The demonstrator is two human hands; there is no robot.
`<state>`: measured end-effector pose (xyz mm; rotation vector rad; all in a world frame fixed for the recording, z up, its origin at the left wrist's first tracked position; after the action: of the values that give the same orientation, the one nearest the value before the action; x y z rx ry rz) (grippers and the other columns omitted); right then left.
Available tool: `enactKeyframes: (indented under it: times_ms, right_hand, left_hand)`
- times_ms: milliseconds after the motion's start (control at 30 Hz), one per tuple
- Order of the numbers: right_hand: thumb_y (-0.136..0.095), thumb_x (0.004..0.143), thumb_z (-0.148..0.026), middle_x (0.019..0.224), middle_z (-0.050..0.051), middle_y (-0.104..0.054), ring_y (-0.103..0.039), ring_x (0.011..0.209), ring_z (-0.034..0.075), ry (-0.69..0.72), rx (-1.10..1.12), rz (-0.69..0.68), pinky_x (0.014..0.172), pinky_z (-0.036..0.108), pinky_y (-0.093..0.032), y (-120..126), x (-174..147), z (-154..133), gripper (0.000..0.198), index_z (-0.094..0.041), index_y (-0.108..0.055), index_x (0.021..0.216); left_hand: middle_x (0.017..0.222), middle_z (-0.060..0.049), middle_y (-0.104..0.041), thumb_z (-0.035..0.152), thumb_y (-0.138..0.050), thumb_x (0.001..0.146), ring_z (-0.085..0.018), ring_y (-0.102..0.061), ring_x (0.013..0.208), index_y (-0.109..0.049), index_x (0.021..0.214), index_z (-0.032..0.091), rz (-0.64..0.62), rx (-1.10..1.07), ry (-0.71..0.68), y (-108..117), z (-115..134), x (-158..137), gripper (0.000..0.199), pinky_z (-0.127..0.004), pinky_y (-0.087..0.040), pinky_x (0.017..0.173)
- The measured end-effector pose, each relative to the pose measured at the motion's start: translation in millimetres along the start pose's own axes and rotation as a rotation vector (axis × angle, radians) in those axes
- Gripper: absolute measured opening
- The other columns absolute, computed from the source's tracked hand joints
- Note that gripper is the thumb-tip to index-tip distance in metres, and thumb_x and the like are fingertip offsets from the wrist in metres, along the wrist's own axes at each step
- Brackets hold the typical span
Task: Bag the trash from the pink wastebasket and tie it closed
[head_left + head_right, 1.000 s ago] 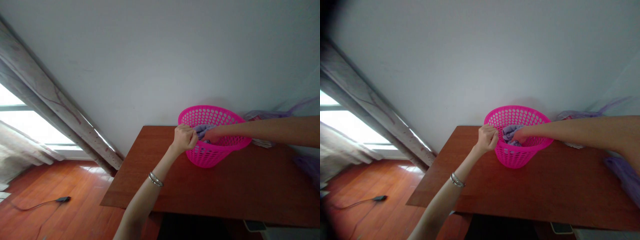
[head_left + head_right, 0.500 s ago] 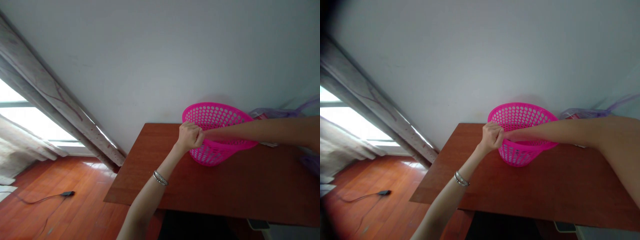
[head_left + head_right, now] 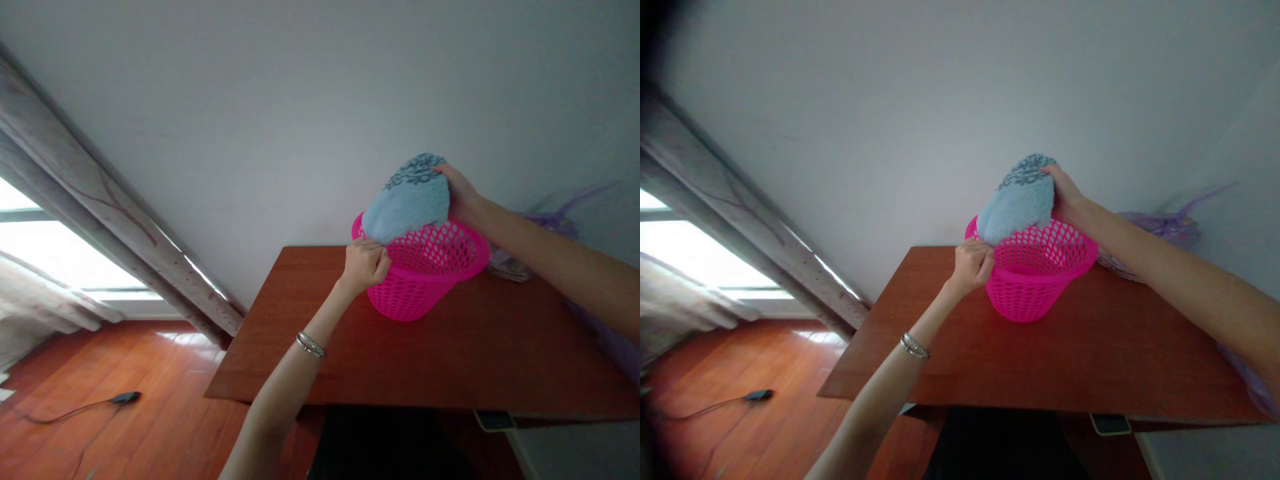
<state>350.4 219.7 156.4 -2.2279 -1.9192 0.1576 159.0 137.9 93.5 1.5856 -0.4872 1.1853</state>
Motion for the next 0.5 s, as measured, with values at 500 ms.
enactKeyframes:
  times_ms: [500]
  right_hand:
    - [-0.033, 0.087, -0.035, 0.120, -0.001, -0.066, -0.059, 0.120, 0.027, 0.667, -0.101, 0.702, 0.094, 0.054, -0.053, 131.2, -236.1, 49.4, 0.044, -0.034, -0.074, 0.104]
  left_hand:
    - [0.043, 0.003, -0.037, 0.020, -0.037, 0.089, -0.011, -0.031, 0.044, -0.028, 0.048, 0.020, 0.013, -0.024, 0.037, -2.0, 0.7, -0.9, 0.041, -0.031, -0.023, 0.054]
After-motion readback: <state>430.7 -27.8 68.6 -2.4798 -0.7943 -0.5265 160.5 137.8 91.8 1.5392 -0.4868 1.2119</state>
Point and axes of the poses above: each hand's wrist, its own x-axis towards the middle knuckle, its own y-axis out of the back of the hand, z = x × y, the point moved 7 cm from there along x, towards the middle knuckle
